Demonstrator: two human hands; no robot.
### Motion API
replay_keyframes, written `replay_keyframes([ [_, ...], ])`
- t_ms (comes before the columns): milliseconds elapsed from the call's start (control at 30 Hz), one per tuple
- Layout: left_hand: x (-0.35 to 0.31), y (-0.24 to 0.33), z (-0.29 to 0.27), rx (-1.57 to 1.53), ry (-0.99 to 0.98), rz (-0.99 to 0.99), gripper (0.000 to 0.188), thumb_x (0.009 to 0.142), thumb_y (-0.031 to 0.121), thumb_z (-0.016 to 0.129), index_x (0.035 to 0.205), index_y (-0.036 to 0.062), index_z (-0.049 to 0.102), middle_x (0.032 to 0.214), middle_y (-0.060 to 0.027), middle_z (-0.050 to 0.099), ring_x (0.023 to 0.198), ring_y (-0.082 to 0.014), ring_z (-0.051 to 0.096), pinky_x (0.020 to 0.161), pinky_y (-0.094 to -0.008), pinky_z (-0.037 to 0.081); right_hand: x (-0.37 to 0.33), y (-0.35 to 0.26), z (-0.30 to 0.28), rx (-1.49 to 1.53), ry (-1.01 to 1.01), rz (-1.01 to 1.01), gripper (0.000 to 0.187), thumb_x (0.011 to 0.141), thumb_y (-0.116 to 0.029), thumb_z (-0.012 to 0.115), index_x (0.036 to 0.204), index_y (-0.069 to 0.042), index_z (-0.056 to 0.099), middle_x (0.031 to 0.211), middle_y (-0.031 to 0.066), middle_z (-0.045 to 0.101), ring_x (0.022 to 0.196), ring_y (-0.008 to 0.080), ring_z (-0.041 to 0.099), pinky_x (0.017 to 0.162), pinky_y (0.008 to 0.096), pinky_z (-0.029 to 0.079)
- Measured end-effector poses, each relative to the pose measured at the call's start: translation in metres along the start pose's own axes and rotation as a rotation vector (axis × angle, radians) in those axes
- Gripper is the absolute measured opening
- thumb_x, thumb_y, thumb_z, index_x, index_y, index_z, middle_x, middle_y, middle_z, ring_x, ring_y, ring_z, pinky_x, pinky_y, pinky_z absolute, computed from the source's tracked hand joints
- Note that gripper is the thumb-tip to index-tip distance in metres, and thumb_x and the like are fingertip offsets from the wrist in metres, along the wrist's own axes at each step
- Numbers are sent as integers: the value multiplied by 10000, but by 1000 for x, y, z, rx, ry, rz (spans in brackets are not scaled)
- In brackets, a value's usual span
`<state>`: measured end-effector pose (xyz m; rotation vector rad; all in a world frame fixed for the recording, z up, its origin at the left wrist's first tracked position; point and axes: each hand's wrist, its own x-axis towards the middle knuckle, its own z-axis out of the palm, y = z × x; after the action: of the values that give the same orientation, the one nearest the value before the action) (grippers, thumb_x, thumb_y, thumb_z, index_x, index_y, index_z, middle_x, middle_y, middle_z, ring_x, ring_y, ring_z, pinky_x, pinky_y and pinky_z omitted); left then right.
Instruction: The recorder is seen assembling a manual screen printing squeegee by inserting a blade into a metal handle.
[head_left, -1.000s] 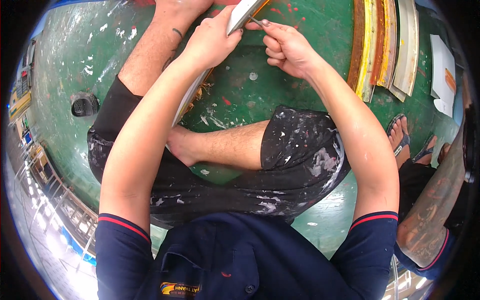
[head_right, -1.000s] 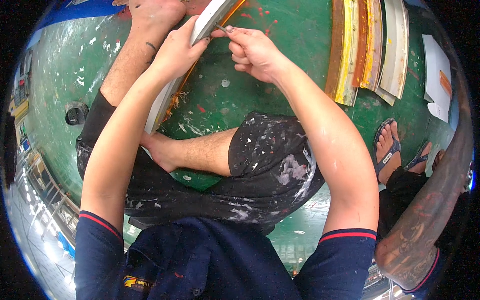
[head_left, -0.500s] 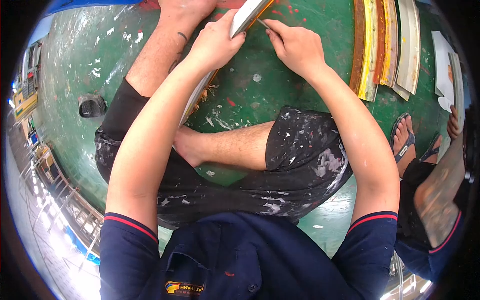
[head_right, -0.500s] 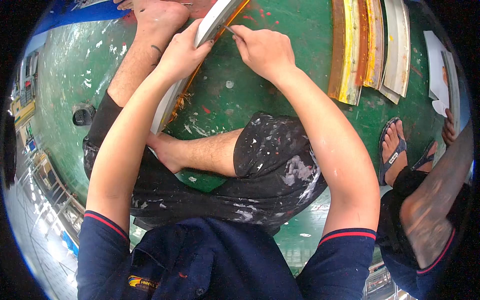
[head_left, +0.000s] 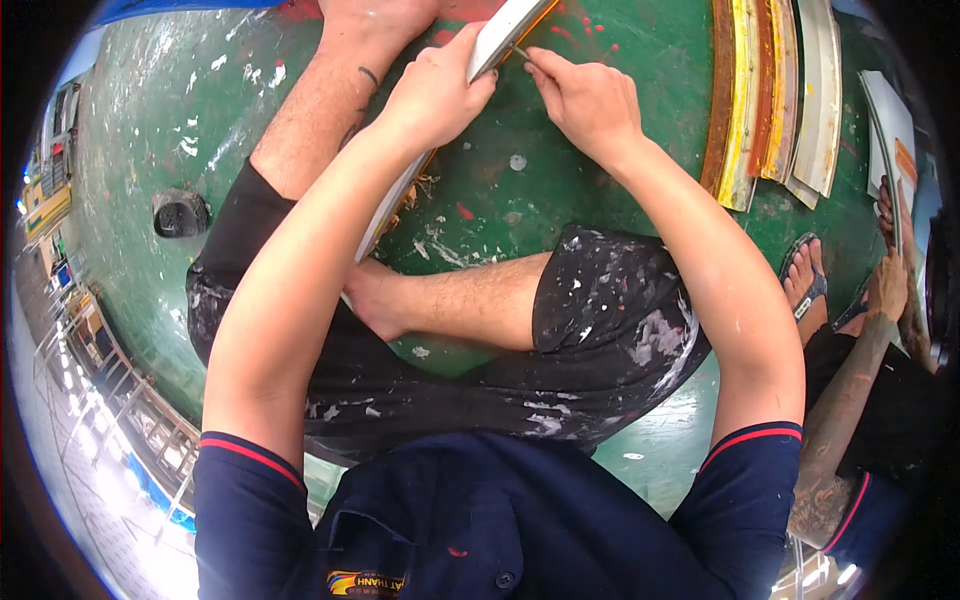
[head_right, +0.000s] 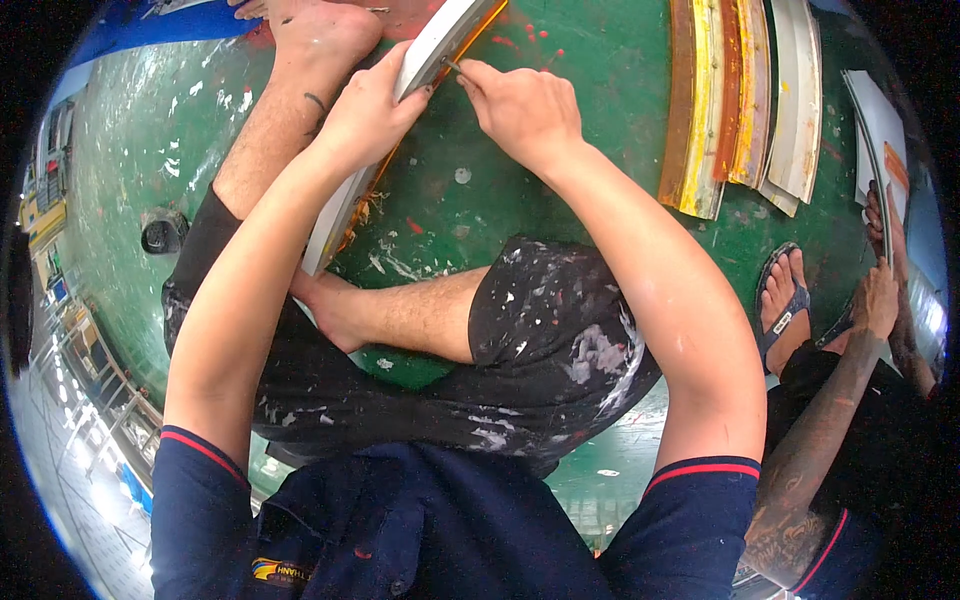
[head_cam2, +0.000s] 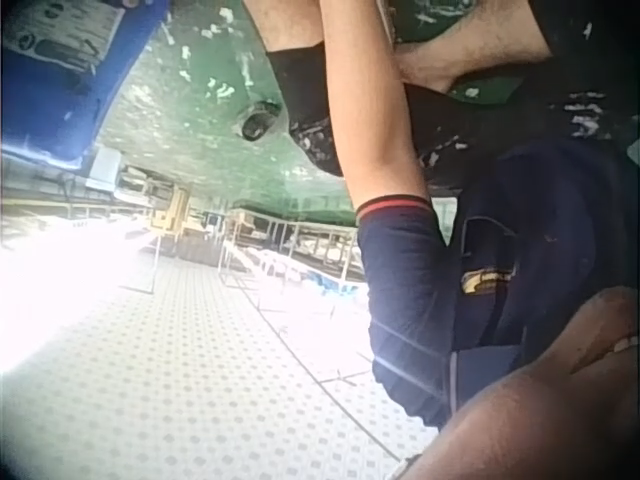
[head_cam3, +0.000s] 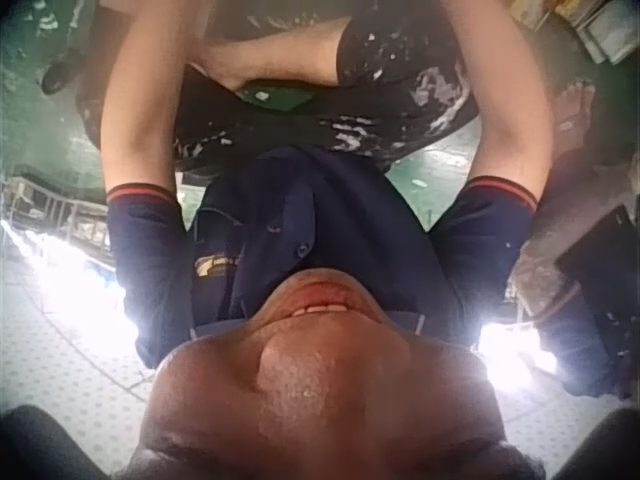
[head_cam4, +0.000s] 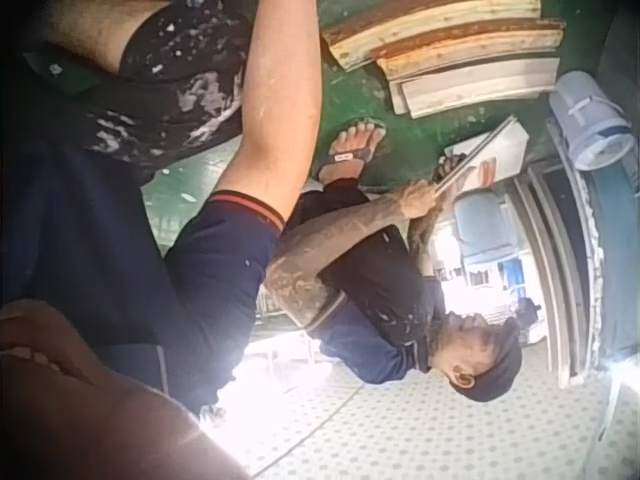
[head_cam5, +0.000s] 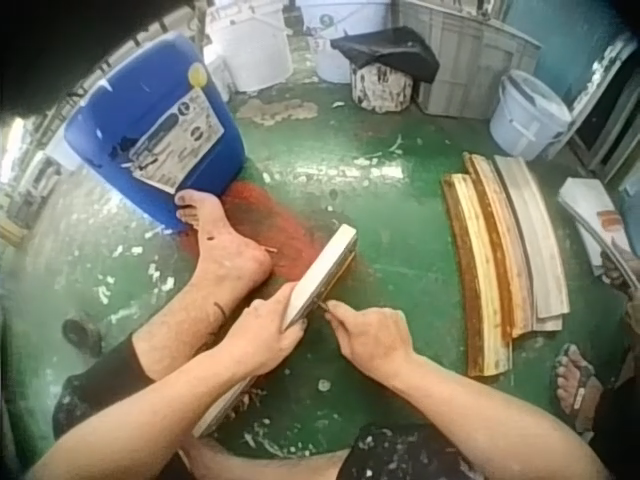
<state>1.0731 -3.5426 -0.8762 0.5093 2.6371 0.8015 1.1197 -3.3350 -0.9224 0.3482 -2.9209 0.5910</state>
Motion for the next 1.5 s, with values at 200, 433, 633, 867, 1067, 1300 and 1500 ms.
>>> replay_keyframes([
  [200, -2, 7, 0, -31, -27, -27, 530, 958, 222, 663, 1426, 28, 510, 1016, -319, 715, 1005, -489, 698, 867, -527, 551, 1, 2, -6, 1076, -298, 468, 288, 1068, -218, 575, 1160, -42, 783, 719, -77, 564, 652, 31, 434, 579, 270, 373],
  [433, -4, -4, -4, -6, 24, 52, 492, 950, 175, 640, 1418, 88, 512, 1053, -292, 720, 1007, -499, 682, 862, -591, 541, 10, -9, -12, 1338, -418, 612, 267, 1028, -242, 617, 1118, -93, 820, 744, -43, 621, 676, 72, 500, 626, 270, 436],
  [633, -2, 8, 7, -141, 17, 18, 572, 907, 153, 638, 1451, 50, 496, 1078, -314, 716, 1049, -460, 709, 906, -511, 549, 2, 22, -23, 953, -343, 344, 305, 1029, -244, 589, 1166, -46, 777, 1165, 142, 779, 1108, 242, 722, 1003, 386, 527],
  [867, -59, -21, -10, -74, -24, -7, 601, 921, 196, 659, 1478, 39, 497, 1202, -318, 696, 1184, -445, 676, 1002, -479, 524, -30, -35, -49, 435, -325, 648, 303, 960, -252, 537, 1146, -113, 732, 1142, 231, 742, 1086, 431, 707, 981, 522, 535],
  [1067, -52, -18, -3, -72, -87, -27, 445, 959, 211, 679, 1337, -6, 586, 1122, -261, 719, 1085, -363, 705, 964, -432, 517, -44, -65, -33, 138, -318, 238, 202, 1053, -288, 541, 1162, -157, 650, 880, 185, 742, 833, 416, 729, 733, 538, 575],
  [1300, -59, -27, -9, -55, -57, -52, 419, 948, 186, 685, 1309, -11, 606, 1105, -250, 730, 1060, -341, 713, 938, -422, 525, -38, -79, -12, 127, -282, 80, 197, 1037, -288, 571, 1172, -162, 640, 834, 159, 736, 778, 386, 731, 685, 518, 568],
  [1500, -59, -24, -9, -109, -93, -53, 420, 960, 194, 677, 1312, -23, 606, 1089, -243, 734, 1040, -330, 711, 937, -420, 524, -42, -79, -12, 125, -333, 79, 195, 1034, -285, 575, 1171, -154, 623, 850, 163, 738, 797, 388, 733, 682, 520, 574],
])
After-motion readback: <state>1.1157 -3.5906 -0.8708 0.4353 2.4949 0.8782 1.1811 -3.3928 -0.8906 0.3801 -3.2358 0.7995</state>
